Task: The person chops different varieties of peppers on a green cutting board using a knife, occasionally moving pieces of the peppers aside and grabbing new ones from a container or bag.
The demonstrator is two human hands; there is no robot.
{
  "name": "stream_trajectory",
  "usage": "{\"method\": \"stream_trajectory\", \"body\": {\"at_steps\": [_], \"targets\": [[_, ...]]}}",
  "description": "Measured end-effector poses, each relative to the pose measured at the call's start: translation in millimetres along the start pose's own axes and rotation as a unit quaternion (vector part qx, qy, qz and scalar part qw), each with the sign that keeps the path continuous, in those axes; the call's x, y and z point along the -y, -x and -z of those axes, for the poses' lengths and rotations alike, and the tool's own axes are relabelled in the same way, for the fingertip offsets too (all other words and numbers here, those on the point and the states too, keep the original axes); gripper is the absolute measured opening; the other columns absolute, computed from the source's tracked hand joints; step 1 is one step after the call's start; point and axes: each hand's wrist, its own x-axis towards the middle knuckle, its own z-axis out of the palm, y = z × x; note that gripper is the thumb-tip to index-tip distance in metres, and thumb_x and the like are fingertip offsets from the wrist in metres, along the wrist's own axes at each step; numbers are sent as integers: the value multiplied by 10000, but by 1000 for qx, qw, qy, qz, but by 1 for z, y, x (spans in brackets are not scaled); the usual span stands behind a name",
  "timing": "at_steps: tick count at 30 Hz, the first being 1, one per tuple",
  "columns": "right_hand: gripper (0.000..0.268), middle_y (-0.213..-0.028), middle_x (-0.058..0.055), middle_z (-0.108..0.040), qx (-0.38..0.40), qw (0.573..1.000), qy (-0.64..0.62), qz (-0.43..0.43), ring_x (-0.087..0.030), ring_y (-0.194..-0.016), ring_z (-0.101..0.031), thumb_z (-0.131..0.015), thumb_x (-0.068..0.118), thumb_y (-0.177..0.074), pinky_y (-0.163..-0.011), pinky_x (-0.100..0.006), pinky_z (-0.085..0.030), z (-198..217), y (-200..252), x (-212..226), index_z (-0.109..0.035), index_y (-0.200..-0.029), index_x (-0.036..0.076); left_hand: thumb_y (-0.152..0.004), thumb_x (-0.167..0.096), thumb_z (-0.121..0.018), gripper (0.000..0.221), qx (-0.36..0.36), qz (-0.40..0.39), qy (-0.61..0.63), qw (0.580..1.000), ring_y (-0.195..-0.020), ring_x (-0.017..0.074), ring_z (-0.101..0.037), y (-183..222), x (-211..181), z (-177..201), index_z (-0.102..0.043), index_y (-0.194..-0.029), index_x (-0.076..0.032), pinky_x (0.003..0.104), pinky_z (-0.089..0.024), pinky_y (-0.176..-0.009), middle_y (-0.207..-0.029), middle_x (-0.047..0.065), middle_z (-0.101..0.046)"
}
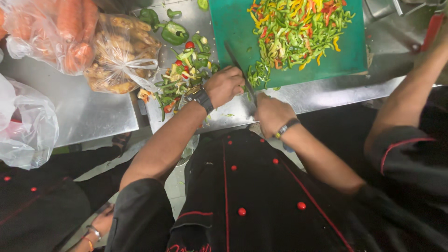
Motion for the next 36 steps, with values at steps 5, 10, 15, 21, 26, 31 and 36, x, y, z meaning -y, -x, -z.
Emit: {"method": "stream_trajectory", "body": {"at_steps": [5, 10, 15, 21, 26, 31, 36], "targets": [[309, -897, -293, -695, -91, 995, -17, 40, -474, -872, -697, -629, 51, -827, -773, -544, -557, -13, -14, 16, -516, -1088, -68, -799, -83, -792, 164, -12, -5, 0, 1000, -988, 312, -622, 3, 4, -1, -701, -931, -47, 421, -533, -858, -999, 97, -622], [405, -890, -276, -698, -30, 998, 23, 40, -455, -885, -698, -662, 40, -744, -746, -547, -562, -10, -1, 7, -513, -1103, -74, -812, -69, -782, 146, -40, -20, -7, 999, -986, 304, -626, 5, 3, 1, -685, -919, -50, 422, -538, -865, -1001, 95, -621], [308, -903, -280, -706, -66, 996, -51, 20, -467, -881, -694, -623, 104, -867, -773, -556, -547, -26, -17, 5, -532, -1112, -59, -837, -28, -754, 101, -27, -6, -14, 1000, -975, 298, -630, 8, 5, 2, -676, -899, -47, 415, -538, -839, -980, 84, -635], [246, -942, -289, -709, -106, 994, -29, 12, -470, -864, -706, -527, 143, -969, -752, -571, -550, -50, -26, 7, -533, -1131, -43, -851, -30, -702, 38, -16, -5, -31, 999, -983, 313, -623, 9, 1, 3, -681, -881, -41, 419, -533, -828, -973, 103, -631], [698, -884, -263, -709, -13, 998, 41, 40, -451, -857, -716, -735, 134, -496, -714, -559, -571, -45, -8, -14, -503, -1119, -79, -877, -23, -662, 58, -12, -6, -33, 999, -996, 320, -612, 9, 0, 7, -705, -914, -37, 425, -532, -847, -975, 108, -625], [488, -856, -267, -696, -71, 997, -7, 27, -455, -858, -709, -729, 88, -710, -746, -540, -567, -52, -34, 2, -528, -1119, -86, -887, -23, -667, 73, -6, -11, -24, 1000, -1004, 329, -624, 14, 2, 4, -697, -950, -42, 433, -544, -850, -989, 116, -624], [466, -805, -276, -684, -190, 979, -67, 0, -483, -793, -685, -746, 130, -809, -674, -551, -542, -9, -39, -16, -542, -1171, -81, -899, -17, -688, 191, -143, 86, 14, 986, -1019, 375, -643, -3, -16, -2, -665, -1088, -32, 445, -552, -862, -1113, 167, -640]]}}
